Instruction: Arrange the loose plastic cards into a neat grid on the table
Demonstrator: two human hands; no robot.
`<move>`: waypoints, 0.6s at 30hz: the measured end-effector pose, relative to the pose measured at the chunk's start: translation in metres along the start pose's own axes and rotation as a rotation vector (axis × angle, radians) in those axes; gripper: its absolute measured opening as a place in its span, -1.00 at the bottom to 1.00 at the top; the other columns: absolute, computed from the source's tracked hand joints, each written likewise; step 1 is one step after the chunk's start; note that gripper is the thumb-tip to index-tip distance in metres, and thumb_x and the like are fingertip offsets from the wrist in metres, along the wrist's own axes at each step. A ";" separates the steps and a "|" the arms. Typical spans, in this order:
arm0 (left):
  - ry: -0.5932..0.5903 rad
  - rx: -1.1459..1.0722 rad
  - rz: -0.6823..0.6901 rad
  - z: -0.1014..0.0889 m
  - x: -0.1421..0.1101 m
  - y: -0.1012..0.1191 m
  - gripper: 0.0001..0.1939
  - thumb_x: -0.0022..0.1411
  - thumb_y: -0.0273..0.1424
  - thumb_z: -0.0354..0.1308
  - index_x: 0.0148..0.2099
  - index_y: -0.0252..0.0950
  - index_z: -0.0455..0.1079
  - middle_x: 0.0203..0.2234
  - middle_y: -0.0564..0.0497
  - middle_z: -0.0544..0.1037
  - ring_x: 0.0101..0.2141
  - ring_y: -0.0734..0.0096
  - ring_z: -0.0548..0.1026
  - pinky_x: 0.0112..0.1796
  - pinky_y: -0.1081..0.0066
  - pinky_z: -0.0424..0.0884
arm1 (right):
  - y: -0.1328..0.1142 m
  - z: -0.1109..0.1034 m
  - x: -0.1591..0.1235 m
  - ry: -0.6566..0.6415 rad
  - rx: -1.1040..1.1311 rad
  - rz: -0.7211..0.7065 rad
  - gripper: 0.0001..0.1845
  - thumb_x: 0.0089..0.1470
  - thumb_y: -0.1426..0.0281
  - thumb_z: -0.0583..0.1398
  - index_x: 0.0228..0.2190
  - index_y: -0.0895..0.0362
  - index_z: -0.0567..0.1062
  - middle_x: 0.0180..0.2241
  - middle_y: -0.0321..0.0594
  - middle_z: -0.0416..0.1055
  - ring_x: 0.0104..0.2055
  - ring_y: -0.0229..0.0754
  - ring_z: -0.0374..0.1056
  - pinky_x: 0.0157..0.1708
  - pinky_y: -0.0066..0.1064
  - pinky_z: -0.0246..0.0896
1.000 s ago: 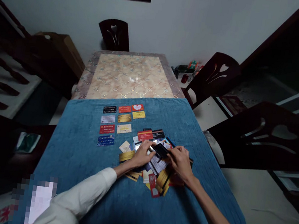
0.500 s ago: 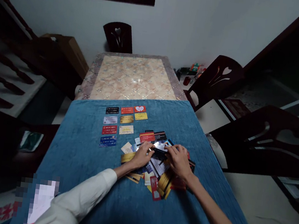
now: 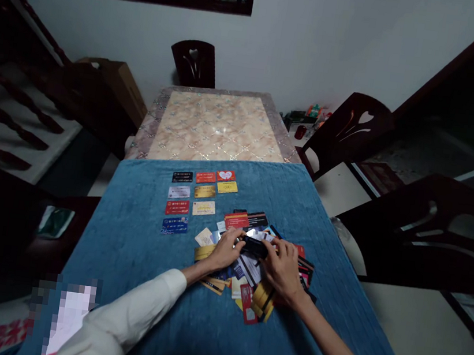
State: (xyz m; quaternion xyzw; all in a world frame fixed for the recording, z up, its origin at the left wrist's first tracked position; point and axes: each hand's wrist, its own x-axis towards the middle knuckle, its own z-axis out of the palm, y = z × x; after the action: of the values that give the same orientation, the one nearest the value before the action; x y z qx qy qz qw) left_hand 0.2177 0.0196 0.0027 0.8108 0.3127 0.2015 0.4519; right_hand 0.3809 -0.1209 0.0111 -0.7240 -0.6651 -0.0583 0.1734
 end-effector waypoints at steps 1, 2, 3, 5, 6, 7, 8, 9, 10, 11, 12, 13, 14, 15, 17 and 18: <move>0.002 0.000 0.007 -0.001 0.000 0.000 -0.78 0.15 -0.57 0.08 -0.15 -0.26 0.40 -0.33 0.03 0.44 -0.25 0.33 0.40 -0.13 0.31 0.35 | 0.000 0.000 0.000 0.000 0.004 0.002 -0.50 0.14 0.37 0.11 0.13 0.08 0.37 -0.02 0.02 0.30 0.02 0.11 0.12 0.01 0.00 0.07; 0.004 0.000 0.018 -0.001 -0.001 0.001 -0.75 0.15 -0.58 0.08 -0.12 -0.25 0.40 -0.33 0.03 0.44 -0.25 0.33 0.40 -0.13 0.31 0.35 | 0.000 0.000 0.000 0.001 0.008 -0.001 -0.50 0.14 0.36 0.11 0.14 0.08 0.36 -0.01 0.02 0.30 0.02 0.11 0.12 0.01 0.00 0.08; 0.006 0.003 0.032 -0.002 -0.001 0.001 -0.72 0.15 -0.58 0.08 -0.09 -0.25 0.39 -0.33 0.03 0.44 -0.24 0.33 0.40 -0.13 0.31 0.35 | 0.000 -0.001 0.001 0.002 0.010 -0.006 -0.49 0.15 0.36 0.11 0.14 0.08 0.35 -0.01 0.02 0.31 0.03 0.11 0.11 0.01 0.00 0.08; 0.008 0.011 0.067 -0.003 -0.002 0.001 -0.65 0.15 -0.59 0.08 -0.02 -0.23 0.38 -0.27 0.00 0.44 -0.19 0.30 0.39 -0.09 0.29 0.35 | 0.000 -0.001 0.002 0.000 0.009 -0.022 -0.48 0.15 0.37 0.10 0.15 0.08 0.34 0.01 0.01 0.31 0.03 0.11 0.11 0.02 0.00 0.07; 0.006 0.018 0.084 -0.004 -0.003 0.001 -0.62 0.16 -0.59 0.07 0.02 -0.22 0.36 -0.23 -0.02 0.44 -0.16 0.29 0.39 -0.06 0.27 0.35 | 0.000 -0.001 0.003 -0.005 0.009 -0.027 -0.48 0.15 0.38 0.10 0.16 0.09 0.33 0.02 0.01 0.31 0.04 0.11 0.11 0.02 0.00 0.06; 0.000 0.026 0.099 -0.005 -0.003 0.001 -0.60 0.17 -0.59 0.07 0.05 -0.22 0.35 -0.19 -0.04 0.44 -0.12 0.27 0.38 -0.03 0.24 0.34 | 0.000 -0.001 0.004 -0.013 0.011 -0.029 -0.46 0.15 0.39 0.10 0.17 0.09 0.32 0.03 0.01 0.31 0.04 0.11 0.11 0.02 0.00 0.06; -0.009 0.035 0.112 -0.006 -0.004 0.001 -0.59 0.18 -0.58 0.07 0.07 -0.22 0.34 -0.16 -0.06 0.44 -0.09 0.25 0.38 0.00 0.22 0.33 | 0.000 -0.001 0.005 -0.023 0.016 -0.027 -0.45 0.14 0.40 0.10 0.18 0.08 0.30 0.04 0.00 0.31 0.04 0.11 0.11 0.02 0.00 0.06; -0.019 0.048 0.122 -0.007 -0.005 0.000 -0.59 0.18 -0.58 0.07 0.08 -0.23 0.33 -0.14 -0.07 0.43 -0.07 0.23 0.37 0.02 0.21 0.32 | 0.000 -0.001 0.007 -0.033 0.023 -0.023 -0.44 0.14 0.40 0.10 0.18 0.07 0.29 0.05 -0.01 0.32 0.04 0.11 0.12 0.02 0.00 0.06; -0.028 0.063 0.133 -0.008 -0.005 0.001 -0.58 0.18 -0.58 0.07 0.09 -0.24 0.32 -0.13 -0.08 0.43 -0.06 0.22 0.36 0.03 0.19 0.31 | 0.001 0.000 0.008 -0.042 0.031 -0.019 -0.44 0.14 0.41 0.10 0.19 0.06 0.29 0.05 -0.01 0.32 0.04 0.11 0.12 0.01 -0.01 0.06; -0.037 0.084 0.144 -0.010 -0.006 0.001 -0.57 0.18 -0.58 0.07 0.10 -0.24 0.31 -0.12 -0.09 0.43 -0.05 0.21 0.35 0.03 0.18 0.31 | 0.002 0.001 0.010 -0.048 0.038 -0.017 -0.43 0.13 0.41 0.10 0.19 0.06 0.28 0.05 -0.02 0.33 0.04 0.11 0.12 0.00 -0.01 0.06; -0.044 0.108 0.157 -0.012 -0.006 0.001 -0.56 0.17 -0.58 0.08 0.10 -0.24 0.31 -0.11 -0.10 0.43 -0.05 0.20 0.34 0.03 0.17 0.31 | 0.002 0.001 0.012 -0.051 0.045 -0.019 -0.43 0.13 0.40 0.11 0.19 0.07 0.28 0.06 -0.02 0.33 0.03 0.11 0.12 0.00 -0.02 0.07; -0.048 0.136 0.171 -0.014 -0.006 0.002 -0.56 0.17 -0.57 0.10 0.11 -0.24 0.30 -0.10 -0.10 0.43 -0.04 0.18 0.33 0.04 0.15 0.30 | 0.003 0.002 0.014 -0.053 0.051 -0.024 -0.44 0.13 0.40 0.12 0.18 0.08 0.28 0.07 -0.02 0.33 0.03 0.11 0.12 0.00 -0.02 0.07; -0.051 0.162 0.186 -0.016 -0.005 0.003 -0.55 0.16 -0.56 0.11 0.12 -0.24 0.29 -0.09 -0.11 0.43 -0.03 0.16 0.32 0.05 0.13 0.29 | 0.004 0.003 0.017 -0.055 0.055 -0.029 -0.44 0.13 0.39 0.13 0.18 0.09 0.29 0.08 -0.01 0.33 0.03 0.11 0.12 -0.01 -0.03 0.08; -0.054 0.185 0.202 -0.018 -0.005 0.003 -0.53 0.16 -0.55 0.13 0.13 -0.23 0.28 -0.07 -0.11 0.42 -0.02 0.14 0.31 0.06 0.12 0.28 | 0.004 0.004 0.019 -0.056 0.058 -0.032 -0.44 0.12 0.39 0.13 0.17 0.10 0.29 0.08 -0.01 0.33 0.03 0.11 0.11 -0.01 -0.04 0.08; -0.056 0.220 0.230 -0.022 -0.003 0.004 -0.49 0.15 -0.52 0.16 0.16 -0.23 0.25 -0.03 -0.13 0.39 0.01 0.11 0.29 0.09 0.09 0.25 | 0.005 0.007 0.024 -0.060 0.060 -0.030 -0.44 0.11 0.40 0.15 0.16 0.10 0.31 0.07 -0.01 0.33 0.03 0.11 0.11 -0.01 -0.05 0.09; -0.056 0.235 0.241 -0.024 -0.002 0.003 -0.46 0.14 -0.51 0.16 0.18 -0.22 0.23 0.00 -0.13 0.37 0.03 0.10 0.28 0.10 0.07 0.24 | 0.006 0.008 0.027 -0.063 0.060 -0.025 -0.44 0.10 0.40 0.15 0.16 0.10 0.32 0.06 -0.01 0.33 0.03 0.11 0.11 -0.02 -0.06 0.10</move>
State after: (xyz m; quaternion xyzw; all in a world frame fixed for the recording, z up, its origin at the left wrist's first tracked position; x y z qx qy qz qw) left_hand 0.2023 0.0313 0.0177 0.8950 0.2218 0.1939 0.3349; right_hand 0.3884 -0.0929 0.0118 -0.7114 -0.6808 -0.0177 0.1735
